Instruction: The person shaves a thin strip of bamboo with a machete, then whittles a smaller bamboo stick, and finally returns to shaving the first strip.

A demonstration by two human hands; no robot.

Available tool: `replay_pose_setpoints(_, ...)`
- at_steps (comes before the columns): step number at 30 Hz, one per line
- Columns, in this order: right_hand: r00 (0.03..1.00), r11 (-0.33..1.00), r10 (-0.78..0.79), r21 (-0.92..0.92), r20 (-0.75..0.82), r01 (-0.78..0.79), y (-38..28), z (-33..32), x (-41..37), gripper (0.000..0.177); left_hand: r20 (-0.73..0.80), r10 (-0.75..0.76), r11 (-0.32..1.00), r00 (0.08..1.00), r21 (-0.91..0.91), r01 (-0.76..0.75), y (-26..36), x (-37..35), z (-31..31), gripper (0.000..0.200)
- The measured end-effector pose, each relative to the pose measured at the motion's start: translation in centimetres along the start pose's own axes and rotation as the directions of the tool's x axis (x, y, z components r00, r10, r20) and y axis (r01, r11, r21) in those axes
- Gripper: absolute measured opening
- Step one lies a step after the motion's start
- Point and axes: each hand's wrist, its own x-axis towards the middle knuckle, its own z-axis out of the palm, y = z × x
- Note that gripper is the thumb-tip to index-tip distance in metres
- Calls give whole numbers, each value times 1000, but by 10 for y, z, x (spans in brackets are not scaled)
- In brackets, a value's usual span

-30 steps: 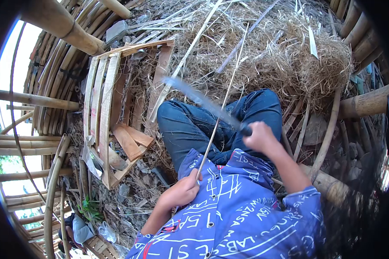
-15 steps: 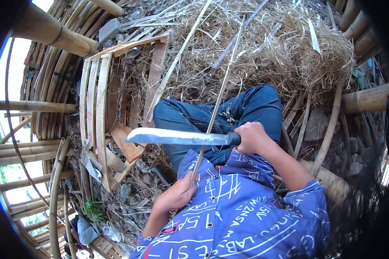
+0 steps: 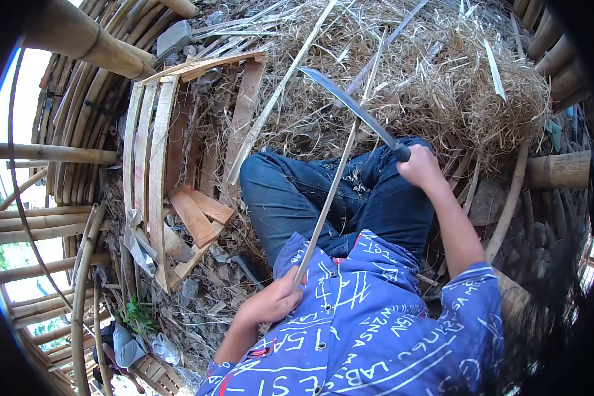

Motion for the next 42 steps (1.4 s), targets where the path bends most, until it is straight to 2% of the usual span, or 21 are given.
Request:
replay_pose_setpoints(2,1000,993,8,120,10,-9,-3,22,-11,25,-15,40,999,999,5,-40,0,1,1,27)
replay_pose_setpoints(4,997,980,-66,189,42,57,-25,25,-40,25,8,-58,998,998,13,58,6,2,0,28)
replay_pose_setpoints(6,979,961,-150,254,139,111,-45,26,-71,24,1,-40,999,999,31,40,2,2,-3,29)
replay_pose_setpoints(10,852,921,-385,201,354,333,-78,21,-127,22,-19,25,999,999,22,-25,-2,1,-3,30)
replay_pose_setpoints(12,778,899,-437,185,453,397,-91,17,-141,23,9,15,999,1000,-33,-14,-6,2,-1,30)
replay_pose_setpoints(14,766,890,-454,197,454,411,-92,22,-145,25,33,5,996,999,-92,-2,-7,2,1,31)
replay_pose_setpoints(16,772,905,-426,215,471,368,-89,30,-139,24,17,-13,964,1000,-266,17,-6,2,3,27)
replay_pose_setpoints(17,803,913,-409,177,434,369,-86,27,-135,23,-40,99,979,994,-174,-104,-16,2,4,25)
replay_pose_setpoints(18,837,928,-372,170,401,332,-81,24,-129,23,-44,101,978,994,-178,-107,-14,2,5,25)
replay_pose_setpoints(21,835,905,-423,113,352,411,-70,26,-117,22,-41,82,991,996,-107,-86,-9,3,8,22)
replay_pose_setpoints(23,834,898,-418,23,360,440,-68,23,-114,21,-24,2,991,1000,-132,-5,-11,5,8,28)
replay_pose_setpoints(30,833,863,-486,-4,264,505,-68,33,-109,19,-73,40,993,997,-108,-48,-6,1,6,28)
replay_pose_setpoints(33,845,878,-464,10,267,479,-63,29,-109,19,-35,-12,990,999,-138,8,0,-2,5,27)
replay_pose_setpoints(35,911,924,-363,-50,195,379,-47,27,-97,22,-9,-39,983,999,-183,37,-1,-5,1,26)
replay_pose_setpoints(36,957,961,-245,-92,157,262,-38,20,-86,23,-10,-38,983,999,-181,35,-3,-7,1,26)
replay_pose_setpoints(38,997,1000,-8,-14,73,9,-12,4,-58,21,49,18,969,999,-247,-6,-9,-8,3,25)
replay_pose_setpoints(39,999,1000,27,6,33,-27,17,7,-37,21,52,24,969,998,-246,-11,-10,-4,5,25)
replay_pose_setpoints(40,995,995,100,1,9,-100,35,4,-21,23,3,72,984,997,-165,-70,-10,0,9,24)
replay_pose_setpoints(41,995,995,100,0,6,-100,43,-2,-13,24,-44,123,989,991,-80,-126,-10,3,10,24)
replay_pose_setpoints(42,995,995,99,-2,7,-99,42,-8,-10,25,-50,125,988,991,-81,-129,-9,3,10,24)
